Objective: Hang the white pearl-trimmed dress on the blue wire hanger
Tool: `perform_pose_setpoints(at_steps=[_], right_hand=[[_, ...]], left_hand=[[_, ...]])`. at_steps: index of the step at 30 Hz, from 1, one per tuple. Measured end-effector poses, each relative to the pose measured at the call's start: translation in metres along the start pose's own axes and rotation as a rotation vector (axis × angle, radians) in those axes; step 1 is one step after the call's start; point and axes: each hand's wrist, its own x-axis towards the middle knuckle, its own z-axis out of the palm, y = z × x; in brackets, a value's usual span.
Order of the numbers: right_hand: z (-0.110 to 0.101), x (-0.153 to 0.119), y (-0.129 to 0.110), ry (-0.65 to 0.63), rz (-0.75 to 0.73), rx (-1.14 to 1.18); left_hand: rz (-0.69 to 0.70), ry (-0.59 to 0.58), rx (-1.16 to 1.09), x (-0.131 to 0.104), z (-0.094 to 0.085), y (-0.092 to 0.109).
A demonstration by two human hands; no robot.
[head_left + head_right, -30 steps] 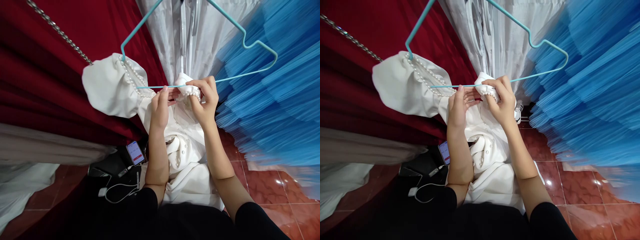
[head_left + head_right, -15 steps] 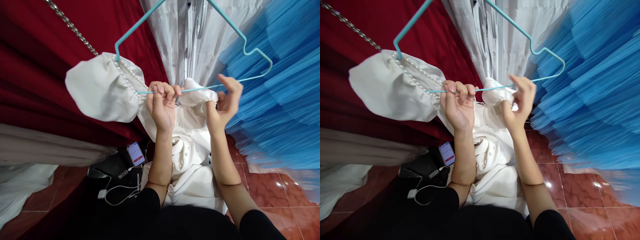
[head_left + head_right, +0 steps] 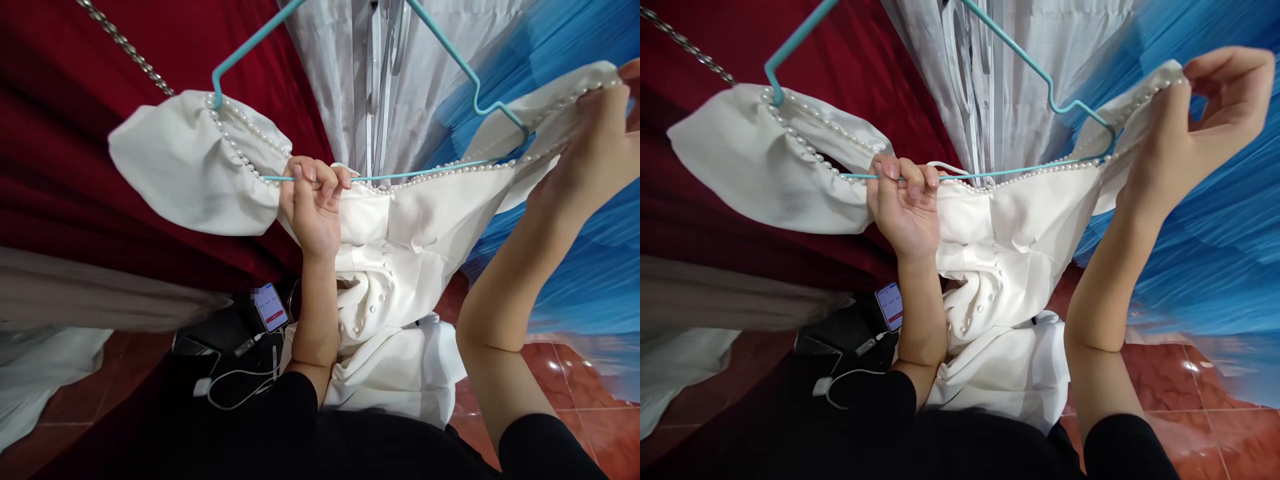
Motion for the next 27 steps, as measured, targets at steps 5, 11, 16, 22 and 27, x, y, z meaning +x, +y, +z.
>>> perform_pose_setpoints(at_steps=[5, 11, 16, 22, 27], right_hand=[[0.039, -0.022, -0.009, -0.143, -0.365, -0.097], [0.054, -0.034, -0.003, -0.178, -0.274, -0.095], [0.043, -0.056, -0.018, -0.435, -0.262, -0.223], [0.035, -0.073, -0.019, -0.444, -0.208, -0.12], [0.034, -0.078, -0.014, -0.453, -0.219, 0.011]], left_hand=[[0.012, -0.003, 0.015, 0.001, 0.0, 0.002], [0.035, -0.009, 0.015, 0.0, 0.0, 0.002], [0.035, -0.016, -0.021, 0.001, -0.001, 0.002], [0.025, -0.004, -0.001, 0.001, 0.001, 0.001], [0.028, -0.004, 0.057, 0.003, 0.001, -0.001]])
